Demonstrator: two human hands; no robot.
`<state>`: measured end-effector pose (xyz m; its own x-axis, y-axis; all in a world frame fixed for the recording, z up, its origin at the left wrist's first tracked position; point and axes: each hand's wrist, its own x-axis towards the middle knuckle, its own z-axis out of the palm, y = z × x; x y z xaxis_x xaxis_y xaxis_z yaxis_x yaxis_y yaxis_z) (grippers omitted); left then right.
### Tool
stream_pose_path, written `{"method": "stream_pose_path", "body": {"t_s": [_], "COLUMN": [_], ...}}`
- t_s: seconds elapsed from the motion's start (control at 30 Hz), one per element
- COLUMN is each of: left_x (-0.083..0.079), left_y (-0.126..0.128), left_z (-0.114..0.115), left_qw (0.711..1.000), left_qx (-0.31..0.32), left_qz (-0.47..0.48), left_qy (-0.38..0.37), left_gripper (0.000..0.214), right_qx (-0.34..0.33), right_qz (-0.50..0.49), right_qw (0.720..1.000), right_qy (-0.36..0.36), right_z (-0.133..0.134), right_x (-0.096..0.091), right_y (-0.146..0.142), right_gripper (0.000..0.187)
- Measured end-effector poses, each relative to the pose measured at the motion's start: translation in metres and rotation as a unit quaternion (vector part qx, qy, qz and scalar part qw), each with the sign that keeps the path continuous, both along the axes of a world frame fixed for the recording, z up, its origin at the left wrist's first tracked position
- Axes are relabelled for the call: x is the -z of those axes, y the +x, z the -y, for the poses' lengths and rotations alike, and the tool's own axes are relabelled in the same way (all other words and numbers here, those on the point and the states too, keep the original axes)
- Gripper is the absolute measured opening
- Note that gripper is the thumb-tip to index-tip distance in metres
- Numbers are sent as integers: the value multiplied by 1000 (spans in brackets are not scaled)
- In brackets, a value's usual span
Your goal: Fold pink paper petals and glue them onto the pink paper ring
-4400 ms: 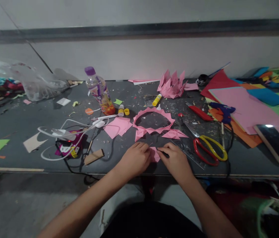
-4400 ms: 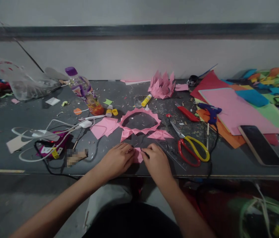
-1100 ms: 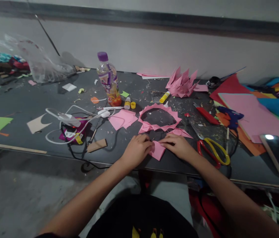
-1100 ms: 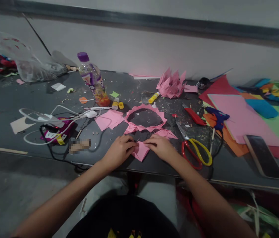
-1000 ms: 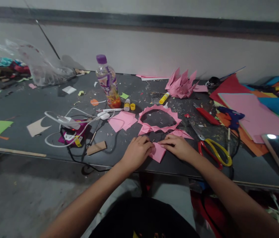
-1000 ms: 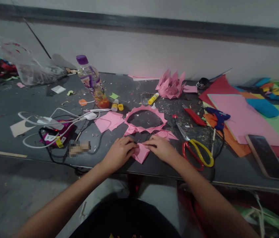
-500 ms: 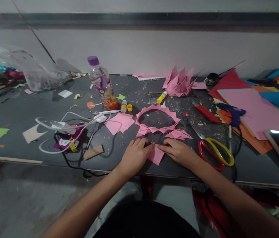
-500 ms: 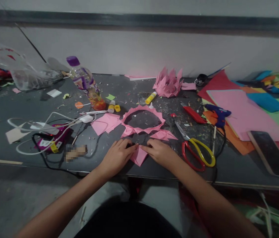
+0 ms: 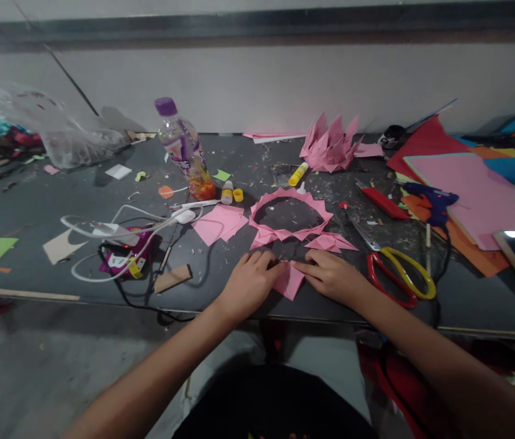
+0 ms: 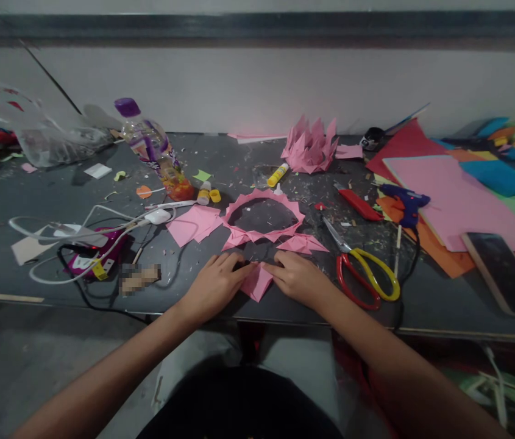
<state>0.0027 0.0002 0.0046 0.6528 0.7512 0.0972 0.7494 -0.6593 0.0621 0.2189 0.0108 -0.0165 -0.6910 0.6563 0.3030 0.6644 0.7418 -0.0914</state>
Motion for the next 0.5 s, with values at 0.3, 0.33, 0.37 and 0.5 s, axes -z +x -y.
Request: {"method": "stream_pose_path", "body": {"t_s": [0.3, 0.33, 0.37, 0.5], "left_x": [-5, -5, -4, -4], "left_y": [1, 0, 0, 0], "left_z": [-3, -4, -4, -6], "left_qw": [999, 999, 999, 999], "left_qx": [20, 24, 28, 32], "left_qz": [-30, -30, -30, -33], "left_qy": [3, 4, 4, 8], "left_gripper": [29, 30, 30, 30], "right_qx": [-12, -13, -14, -16], "right_qz": [-49, -50, -50, -52], "right_qw": [997, 997, 997, 997], "right_qy": [59, 58, 58, 62], "right_z": [-2, -2, -2, -2], "right_x": [4, 4, 5, 5], "right_y": [-2, -2, -2, -1], "right_gripper": [30, 30, 30, 30]}}
